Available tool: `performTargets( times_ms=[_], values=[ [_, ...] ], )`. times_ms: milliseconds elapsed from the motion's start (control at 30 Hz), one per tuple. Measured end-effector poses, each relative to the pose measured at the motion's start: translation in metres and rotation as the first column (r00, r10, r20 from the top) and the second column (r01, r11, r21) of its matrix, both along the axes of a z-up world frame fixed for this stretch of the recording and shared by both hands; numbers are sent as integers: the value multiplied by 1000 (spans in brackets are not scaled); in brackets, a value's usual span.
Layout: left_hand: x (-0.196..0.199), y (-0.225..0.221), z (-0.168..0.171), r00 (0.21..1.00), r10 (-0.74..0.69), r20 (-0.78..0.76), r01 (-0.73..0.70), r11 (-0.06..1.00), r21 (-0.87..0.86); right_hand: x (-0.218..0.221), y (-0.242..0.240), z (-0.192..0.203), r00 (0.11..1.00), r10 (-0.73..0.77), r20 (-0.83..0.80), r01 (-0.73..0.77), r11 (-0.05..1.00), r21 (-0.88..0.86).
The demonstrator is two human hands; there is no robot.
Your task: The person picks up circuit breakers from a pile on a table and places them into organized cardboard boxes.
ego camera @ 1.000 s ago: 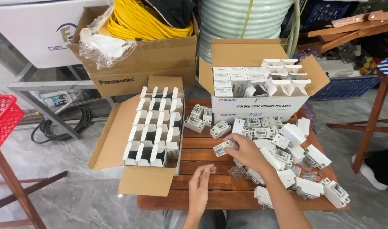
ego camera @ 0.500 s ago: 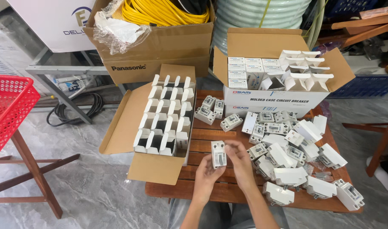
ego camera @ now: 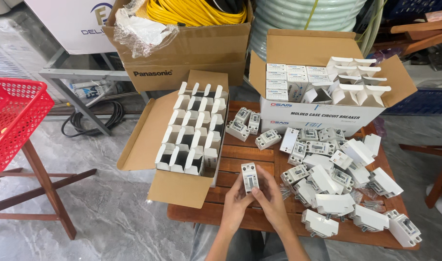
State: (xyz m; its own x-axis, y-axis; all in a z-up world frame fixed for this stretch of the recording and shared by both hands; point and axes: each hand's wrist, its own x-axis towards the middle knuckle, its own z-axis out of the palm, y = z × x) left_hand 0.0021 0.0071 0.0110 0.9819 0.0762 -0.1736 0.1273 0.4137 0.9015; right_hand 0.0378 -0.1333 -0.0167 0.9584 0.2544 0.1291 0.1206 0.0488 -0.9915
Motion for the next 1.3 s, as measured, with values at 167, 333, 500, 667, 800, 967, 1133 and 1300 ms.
performTargets(
  times_ms=[167, 333, 500, 667, 800, 967, 1133, 1300],
  values=[
    [2, 2, -10, 1000, 5, 25, -5, 1000, -6, -1, 0, -4, 998, -25, 55, 31, 992, -119],
    [1, 2, -7, 1000, -1, 8, 2, 1000, -17, -4, 0, -3, 997, -53, 57, 63, 979, -194],
    [3, 8, 4, 994, -106, -33, 107, 994, 37, -3, -2, -18, 981, -108, 159, 143, 962, -232],
    [4, 7, -5, 991, -130, 6, 130, 990, 56, -1, -2, -28, 958, -146, 246, 197, 961, -195],
    [5, 5, -11, 989, -138, -54, 144, 980, 138, 0, -3, -35, 952, -234, 195, 274, 939, -207],
    [3, 4, -11, 989, -147, -12, 147, 984, 103, 1, -3, -32, 964, -243, 110, 255, 960, -113],
    [3, 4, -15, 994, -96, 45, 94, 995, 37, 0, -1, -8, 983, -175, 62, 180, 979, -90],
    [0, 6, 0, 997, -71, 27, 70, 997, 34, -4, 1, 3, 997, -52, 57, 59, 991, -124]
  ],
)
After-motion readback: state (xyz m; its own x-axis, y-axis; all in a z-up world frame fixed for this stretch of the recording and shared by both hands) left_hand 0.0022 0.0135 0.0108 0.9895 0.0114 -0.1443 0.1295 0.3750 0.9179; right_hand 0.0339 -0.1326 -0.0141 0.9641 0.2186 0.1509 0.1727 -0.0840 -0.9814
